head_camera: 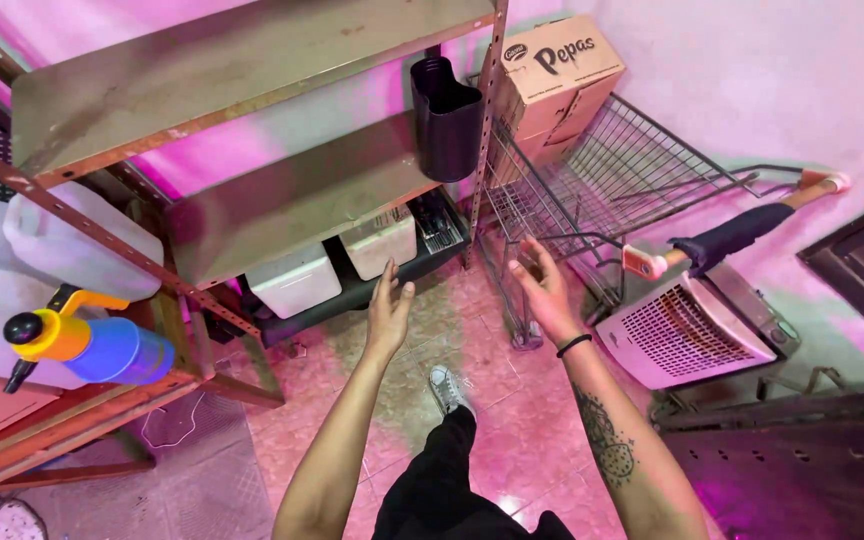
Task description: The person organizes gardening supplies on a metal shelving unit. They move white plastic jugs, a blue and yellow pressure sprayer, and black plastic pots between a cardboard box and the shelves, arranging them in rows.
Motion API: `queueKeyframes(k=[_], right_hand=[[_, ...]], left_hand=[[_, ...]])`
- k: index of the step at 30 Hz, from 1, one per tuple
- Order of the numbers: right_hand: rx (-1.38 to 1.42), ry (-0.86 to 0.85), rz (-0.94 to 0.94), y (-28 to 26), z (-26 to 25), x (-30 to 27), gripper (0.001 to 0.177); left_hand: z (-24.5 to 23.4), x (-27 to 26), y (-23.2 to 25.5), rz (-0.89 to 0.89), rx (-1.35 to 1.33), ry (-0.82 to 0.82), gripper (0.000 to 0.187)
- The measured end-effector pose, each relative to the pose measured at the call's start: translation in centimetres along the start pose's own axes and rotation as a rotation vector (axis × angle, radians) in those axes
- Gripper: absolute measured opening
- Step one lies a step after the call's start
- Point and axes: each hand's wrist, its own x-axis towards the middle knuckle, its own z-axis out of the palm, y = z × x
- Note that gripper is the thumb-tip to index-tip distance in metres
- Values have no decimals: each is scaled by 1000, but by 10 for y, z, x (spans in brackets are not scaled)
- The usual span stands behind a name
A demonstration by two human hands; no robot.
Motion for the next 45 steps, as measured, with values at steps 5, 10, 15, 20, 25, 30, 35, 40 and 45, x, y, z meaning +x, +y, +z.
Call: queueKeyframes(k=[5,10,15,20,25,30,35,40,45], right_hand=[[25,1,42,49,16,110,77],[34,-29,105,137,38,243,82],[-77,-41,174,169,56,335,89],[-195,-138,211,192,69,408,99],[-282,-176,158,222,76,450,110],[-289,-198,147,204,88,452,117],[-326,-158,144,232,91,455,105],[-295,-155,86,195,95,426,100],[-66,-168,33,133,91,383,100]], left_hand=[[35,89,-10,-78,30,-24,84],[59,198,-40,-143,55,-32,89],[82,299,-62,-162,131,-22,96],[100,364,-48,-187,173,-21,110],[120,415,-63,-219,211,8,127],[130,434,-86,-180,175,-10,131],[139,439,-97,-125,172,-5,117],[128,413,-78,-151,190,-1,107],[96,361,-34,-124,101,85,114]])
